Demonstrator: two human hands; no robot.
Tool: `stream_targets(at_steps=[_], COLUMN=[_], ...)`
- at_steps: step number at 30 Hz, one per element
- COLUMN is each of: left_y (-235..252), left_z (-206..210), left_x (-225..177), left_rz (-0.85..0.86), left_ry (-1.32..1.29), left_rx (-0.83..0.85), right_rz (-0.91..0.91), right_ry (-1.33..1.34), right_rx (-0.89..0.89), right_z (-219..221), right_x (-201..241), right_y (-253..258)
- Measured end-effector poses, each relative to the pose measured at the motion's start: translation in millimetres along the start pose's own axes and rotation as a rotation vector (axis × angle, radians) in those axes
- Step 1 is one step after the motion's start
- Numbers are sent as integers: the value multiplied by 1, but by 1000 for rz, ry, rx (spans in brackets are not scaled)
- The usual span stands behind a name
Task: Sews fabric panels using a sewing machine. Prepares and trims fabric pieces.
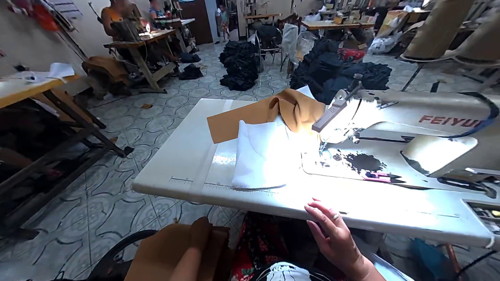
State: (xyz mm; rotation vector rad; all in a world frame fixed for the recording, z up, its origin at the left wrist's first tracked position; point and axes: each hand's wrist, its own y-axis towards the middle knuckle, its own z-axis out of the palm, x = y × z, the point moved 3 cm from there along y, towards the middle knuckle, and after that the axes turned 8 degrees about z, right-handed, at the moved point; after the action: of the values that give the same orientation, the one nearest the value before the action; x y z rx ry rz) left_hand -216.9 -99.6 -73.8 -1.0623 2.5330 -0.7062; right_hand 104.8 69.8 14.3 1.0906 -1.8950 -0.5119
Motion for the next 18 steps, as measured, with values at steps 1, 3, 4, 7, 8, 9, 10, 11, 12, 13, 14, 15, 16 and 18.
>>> stream_targets(at_steps=[1,3,4,7,8,9,10,11,12,13,14,15,16,18], left_y=[-9,-1,17,38,31,22,11,-5,-20,-35,-49,-65,-80,-89], left_z=[-4,7,23,45,37,25,8,-19,-53,-90,-123,-153,-175,-201], left_x=[3,17,32,64,66,68,66,54,38,16,-7,-34,-64,-123], left_rz=[21,78,99,-2,-76,-109,-94,-15,103,215,318,409,491,702], left_ry=[-122,-411,-540,-1113,-1326,-1501,-1638,-1721,-1744,-1714,-1647,-1545,-1435,-1318], left_rx=[-107,-430,-620,-1000,-1090,-1133,-1145,-1138,-1159,-1199,-1241,-1269,-1262,-1198], right_rz=[9,15,6,-59,-89,-111,-114,-100,-66,-19,38,101,181,373], right_ry=[10,45,72,205,264,328,388,445,497,556,629,715,825,1071], right_rx=[0,-6,-13,-13,1,38,98,184,297,424,546,643,706,707], right_z=[1,9,14,31,39,47,55,63,70,76,82,89,93,92], right_x=[-2,-3,-1,11,16,22,28,33,39,45,53,61,71,88], right_y=[-2,-5,-6,-8,-8,-9,-11,-11,-10,-7,-1,6,16,34])
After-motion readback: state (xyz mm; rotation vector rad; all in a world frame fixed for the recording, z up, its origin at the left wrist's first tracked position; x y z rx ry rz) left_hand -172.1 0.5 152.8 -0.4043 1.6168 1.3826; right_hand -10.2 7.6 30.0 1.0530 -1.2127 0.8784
